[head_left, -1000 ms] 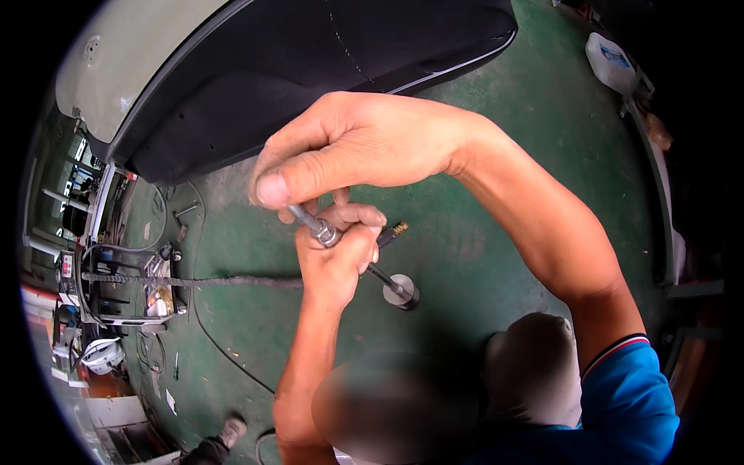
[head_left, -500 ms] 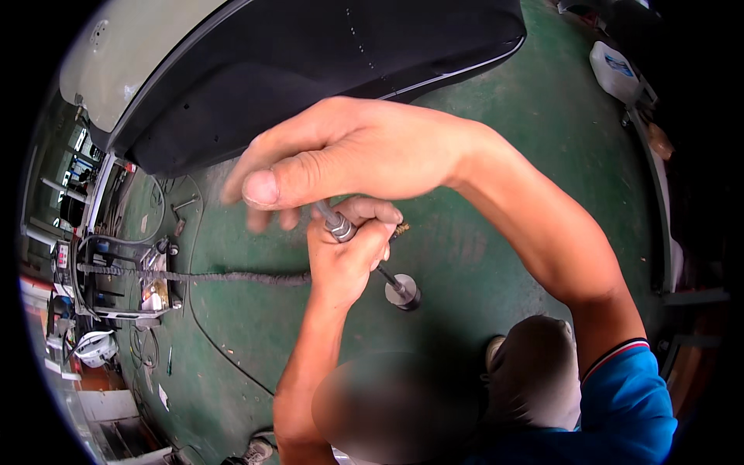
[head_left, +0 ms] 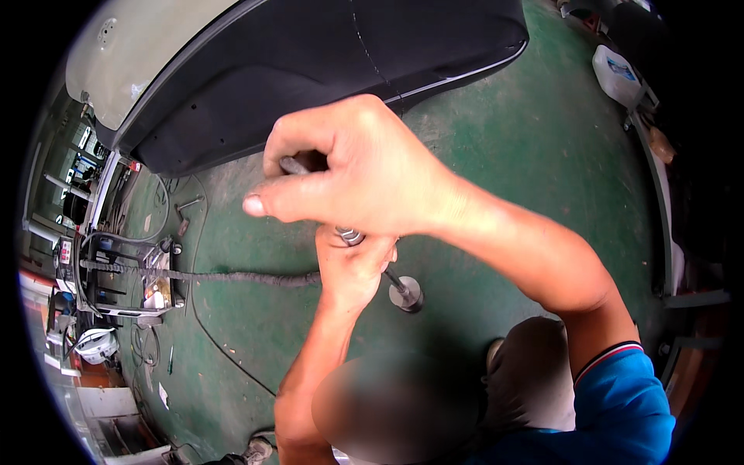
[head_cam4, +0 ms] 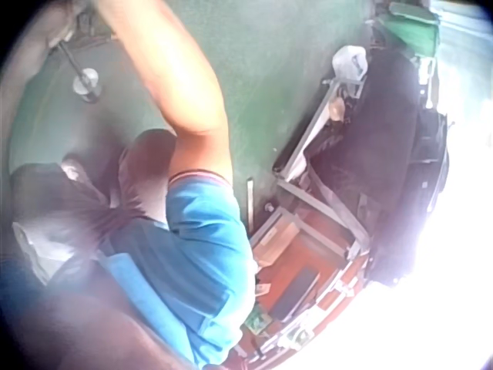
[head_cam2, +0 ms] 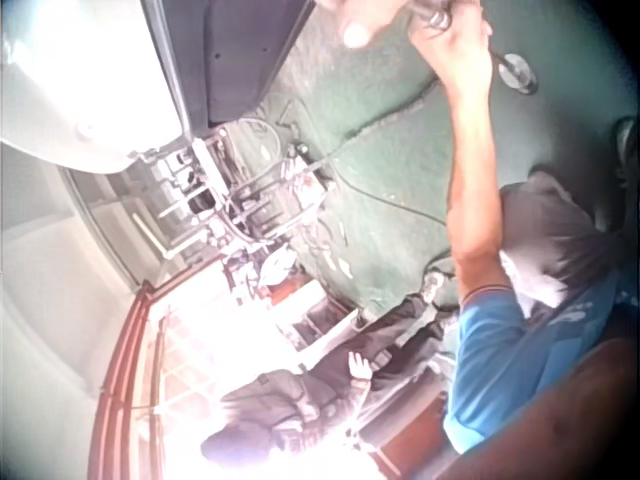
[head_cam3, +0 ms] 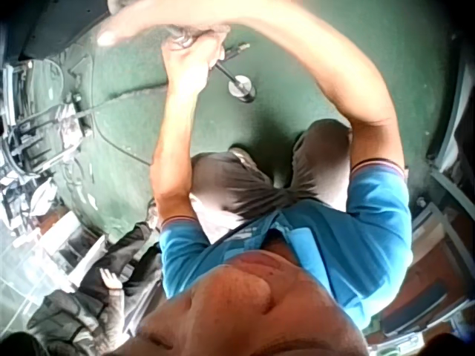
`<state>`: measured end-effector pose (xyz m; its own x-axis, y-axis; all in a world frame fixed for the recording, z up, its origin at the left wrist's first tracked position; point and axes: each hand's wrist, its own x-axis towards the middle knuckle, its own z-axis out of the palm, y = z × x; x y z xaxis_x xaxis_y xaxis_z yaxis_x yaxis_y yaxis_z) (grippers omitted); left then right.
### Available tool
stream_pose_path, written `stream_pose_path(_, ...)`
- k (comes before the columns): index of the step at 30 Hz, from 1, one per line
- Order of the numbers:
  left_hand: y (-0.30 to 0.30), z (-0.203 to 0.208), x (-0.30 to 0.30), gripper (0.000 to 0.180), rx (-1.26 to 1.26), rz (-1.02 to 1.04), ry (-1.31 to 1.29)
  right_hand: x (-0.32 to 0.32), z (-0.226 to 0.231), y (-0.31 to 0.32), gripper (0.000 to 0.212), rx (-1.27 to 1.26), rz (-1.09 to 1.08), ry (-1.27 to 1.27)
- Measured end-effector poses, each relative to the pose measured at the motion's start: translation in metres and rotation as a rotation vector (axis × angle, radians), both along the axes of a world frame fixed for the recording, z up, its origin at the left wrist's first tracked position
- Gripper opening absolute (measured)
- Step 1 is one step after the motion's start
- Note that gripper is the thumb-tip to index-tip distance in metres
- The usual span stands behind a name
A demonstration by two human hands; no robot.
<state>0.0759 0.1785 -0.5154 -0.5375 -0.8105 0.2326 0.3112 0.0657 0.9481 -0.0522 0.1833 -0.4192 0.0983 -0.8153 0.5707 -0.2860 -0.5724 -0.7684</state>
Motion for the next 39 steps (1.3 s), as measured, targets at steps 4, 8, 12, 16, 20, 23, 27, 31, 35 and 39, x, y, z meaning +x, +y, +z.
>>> stream_pose_path(4,-0.002,0.018,0.009,0.009,0.041,-0.147,-0.200,-0.027,0.010,-0.006,0.034,0.339,0.549,-0.222)
stream_pose_path(8,-0.001,0.027,0.022,0.012,0.080,-0.371,-0.208,-0.029,0.004,-0.013,0.023,0.308,0.787,-0.300)
stream_pose_path(12,0.002,0.011,0.014,0.012,0.075,-0.179,-0.173,-0.029,0.007,0.003,0.027,0.234,0.442,-0.189)
stream_pose_path(16,0.004,0.003,-0.002,0.014,0.004,0.166,-0.069,-0.006,0.002,0.010,0.040,-0.201,-0.176,0.049)
stream_pose_path(20,0.001,0.012,-0.007,0.018,0.041,0.216,-0.050,-0.007,0.010,0.021,0.033,-0.325,-0.333,0.381)
stream_pose_path(23,-0.012,0.001,0.012,0.011,0.022,-0.096,0.003,-0.020,0.011,0.015,0.037,-0.154,0.058,0.056)
stream_pose_path(27,0.000,0.017,0.007,0.010,0.081,-0.099,-0.113,-0.041,0.009,0.002,0.038,0.323,0.608,-0.081)
stream_pose_path(31,0.004,0.014,-0.002,0.009,0.035,-0.021,-0.102,-0.023,0.002,-0.005,0.036,0.102,0.205,0.036)
stream_pose_path(35,0.002,0.013,-0.007,0.036,-0.083,0.215,-0.123,0.007,0.014,0.012,0.040,-0.361,-0.503,0.318)
stream_pose_path(39,-0.001,0.005,-0.009,0.046,-0.047,0.202,-0.099,0.010,0.024,0.020,0.040,-0.396,-0.650,0.447)
